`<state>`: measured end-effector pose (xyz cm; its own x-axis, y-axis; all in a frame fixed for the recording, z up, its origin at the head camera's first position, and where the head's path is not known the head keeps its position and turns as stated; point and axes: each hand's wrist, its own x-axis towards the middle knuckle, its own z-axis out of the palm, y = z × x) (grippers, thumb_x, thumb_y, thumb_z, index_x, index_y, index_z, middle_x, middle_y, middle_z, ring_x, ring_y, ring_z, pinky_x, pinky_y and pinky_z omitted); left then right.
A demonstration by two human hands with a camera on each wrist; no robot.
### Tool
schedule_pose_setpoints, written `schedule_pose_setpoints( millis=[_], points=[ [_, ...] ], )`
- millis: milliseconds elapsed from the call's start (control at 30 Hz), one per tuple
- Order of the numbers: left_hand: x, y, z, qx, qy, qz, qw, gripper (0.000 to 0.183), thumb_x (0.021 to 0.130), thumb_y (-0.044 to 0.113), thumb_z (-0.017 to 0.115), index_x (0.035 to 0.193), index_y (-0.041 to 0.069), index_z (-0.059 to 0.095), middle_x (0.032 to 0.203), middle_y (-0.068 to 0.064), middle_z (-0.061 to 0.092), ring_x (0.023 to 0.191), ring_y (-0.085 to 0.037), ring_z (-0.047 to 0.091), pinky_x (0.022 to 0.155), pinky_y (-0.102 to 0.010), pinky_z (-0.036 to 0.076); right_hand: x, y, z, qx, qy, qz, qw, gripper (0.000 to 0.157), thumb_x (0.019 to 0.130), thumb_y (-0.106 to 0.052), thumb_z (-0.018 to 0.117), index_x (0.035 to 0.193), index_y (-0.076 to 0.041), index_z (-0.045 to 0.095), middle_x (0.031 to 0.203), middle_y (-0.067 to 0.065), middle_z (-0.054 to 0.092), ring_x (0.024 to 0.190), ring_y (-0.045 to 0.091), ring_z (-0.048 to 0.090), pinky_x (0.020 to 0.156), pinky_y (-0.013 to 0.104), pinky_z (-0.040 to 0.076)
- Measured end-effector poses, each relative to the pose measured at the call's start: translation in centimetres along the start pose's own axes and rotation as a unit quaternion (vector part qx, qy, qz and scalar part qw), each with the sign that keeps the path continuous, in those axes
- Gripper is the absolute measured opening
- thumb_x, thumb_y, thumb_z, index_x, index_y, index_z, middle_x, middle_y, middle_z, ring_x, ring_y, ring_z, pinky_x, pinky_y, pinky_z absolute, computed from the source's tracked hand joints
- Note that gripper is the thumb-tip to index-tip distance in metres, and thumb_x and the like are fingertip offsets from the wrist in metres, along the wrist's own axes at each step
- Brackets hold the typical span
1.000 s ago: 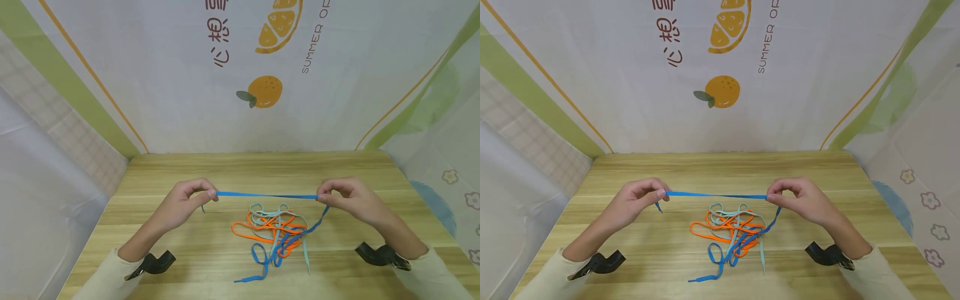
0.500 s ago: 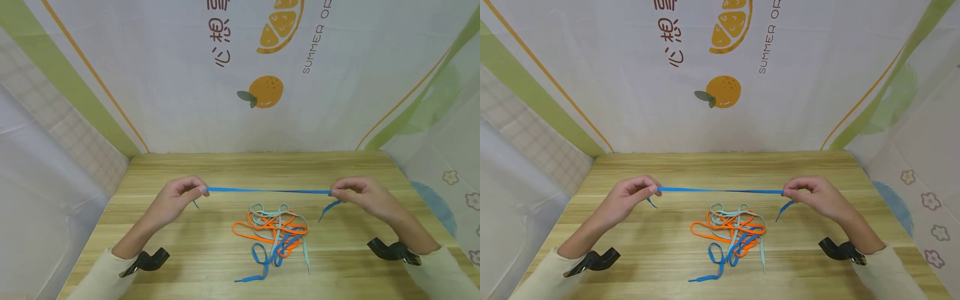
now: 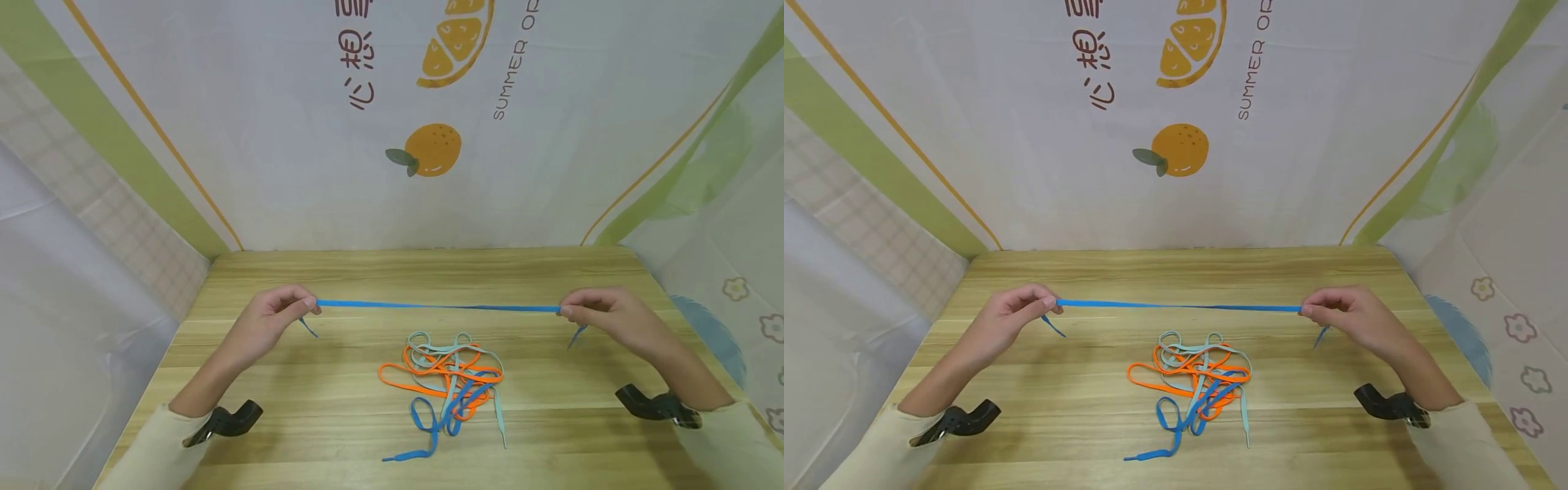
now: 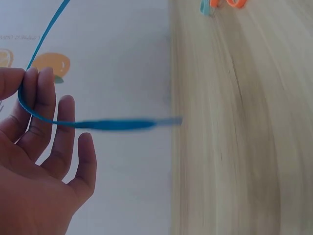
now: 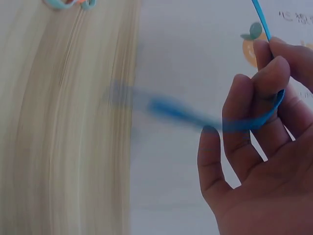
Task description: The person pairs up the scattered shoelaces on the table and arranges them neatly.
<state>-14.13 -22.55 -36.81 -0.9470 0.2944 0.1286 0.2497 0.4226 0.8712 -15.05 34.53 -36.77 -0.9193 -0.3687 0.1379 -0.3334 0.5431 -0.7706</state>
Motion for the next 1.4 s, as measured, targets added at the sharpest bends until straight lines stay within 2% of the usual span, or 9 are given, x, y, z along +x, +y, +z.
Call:
schedule_pose_setpoints(
  millis=[167,300,467,567,800,1000,1167,1400],
  points=[
    [0.0,-0.9,-0.9,0.014,0.011,-0.018,0.9997,0.030,0.117,0.027,0.058,0.112,0.003,0.075,0.115,-0.007,0.074,0.109,-0.025,0.062,0.095,-0.038,0.050,-0.3,1.3,-0.7,0.002,0.016,0.015,1.000,0.014,0.109,-0.003,0.068,0.114,-0.004,0.080,0.099,0.000,0.073,0.088,0.016,0.061,0.074,0.026,0.051],
    [-0.1,-1.4,-1.6,0.018,0.014,-0.027,0.9994,0.030,0.117,0.027,0.057,0.112,0.004,0.076,0.116,-0.007,0.075,0.115,-0.023,0.063,0.100,-0.042,0.049,-0.5,2.1,-1.3,0.007,0.027,0.030,0.999,0.013,0.108,-0.003,0.068,0.114,0.000,0.079,0.097,-0.001,0.072,0.086,0.016,0.061,0.072,0.027,0.050],
    [-0.4,-2.0,-2.4,0.018,0.019,-0.038,0.9989,0.032,0.118,0.028,0.057,0.111,0.003,0.075,0.118,-0.011,0.075,0.120,-0.021,0.062,0.105,-0.051,0.047,-0.9,3.1,-2.4,0.005,0.038,0.063,0.997,0.014,0.110,-0.007,0.068,0.116,-0.004,0.080,0.101,-0.008,0.075,0.091,0.013,0.066,0.078,0.021,0.051],
    [-0.5,-2.5,-2.9,0.015,0.022,-0.047,0.9985,0.033,0.118,0.029,0.057,0.111,0.003,0.075,0.119,-0.013,0.074,0.120,-0.020,0.062,0.107,-0.053,0.046,-1.0,3.7,-2.9,0.010,0.049,0.068,0.996,0.015,0.110,-0.006,0.067,0.118,-0.003,0.080,0.103,-0.010,0.076,0.092,0.010,0.067,0.079,0.019,0.052],
    [-0.7,-3.4,-3.8,0.013,0.028,-0.058,0.9979,0.036,0.117,0.029,0.057,0.115,-0.003,0.073,0.119,-0.009,0.074,0.121,-0.015,0.061,0.108,-0.052,0.044,-1.4,5.0,-3.7,0.025,0.078,0.069,0.994,0.015,0.109,-0.003,0.067,0.112,-0.005,0.082,0.098,-0.005,0.076,0.090,0.009,0.064,0.078,0.018,0.049],
    [-0.9,-4.0,-4.7,0.018,0.029,-0.074,0.9967,0.039,0.117,0.032,0.057,0.117,-0.004,0.073,0.124,-0.016,0.072,0.122,-0.014,0.059,0.108,-0.056,0.044,-1.7,5.9,-4.3,0.049,0.095,0.081,0.991,0.017,0.109,-0.002,0.065,0.110,-0.003,0.082,0.101,-0.014,0.076,0.091,0.006,0.064,0.079,0.016,0.049],
    [-0.9,-4.5,-5.3,0.014,0.040,-0.088,0.9952,0.040,0.117,0.032,0.059,0.117,-0.005,0.073,0.126,-0.017,0.072,0.125,-0.017,0.058,0.111,-0.060,0.041,-2.1,6.4,-4.8,0.059,0.100,0.094,0.989,0.019,0.111,-0.004,0.064,0.109,-0.004,0.083,0.102,-0.015,0.076,0.094,0.003,0.064,0.082,0.013,0.046],
    [-0.7,-5.0,-5.9,0.002,0.059,-0.098,0.9935,0.036,0.116,0.031,0.059,0.117,-0.002,0.074,0.118,0.002,0.076,0.124,-0.012,0.057,0.114,-0.062,0.037,-2.2,7.1,-5.4,0.077,0.097,0.098,0.988,0.025,0.114,-0.006,0.060,0.112,-0.012,0.084,0.100,-0.012,0.076,0.096,0.001,0.066,0.084,0.010,0.043]
  ],
)
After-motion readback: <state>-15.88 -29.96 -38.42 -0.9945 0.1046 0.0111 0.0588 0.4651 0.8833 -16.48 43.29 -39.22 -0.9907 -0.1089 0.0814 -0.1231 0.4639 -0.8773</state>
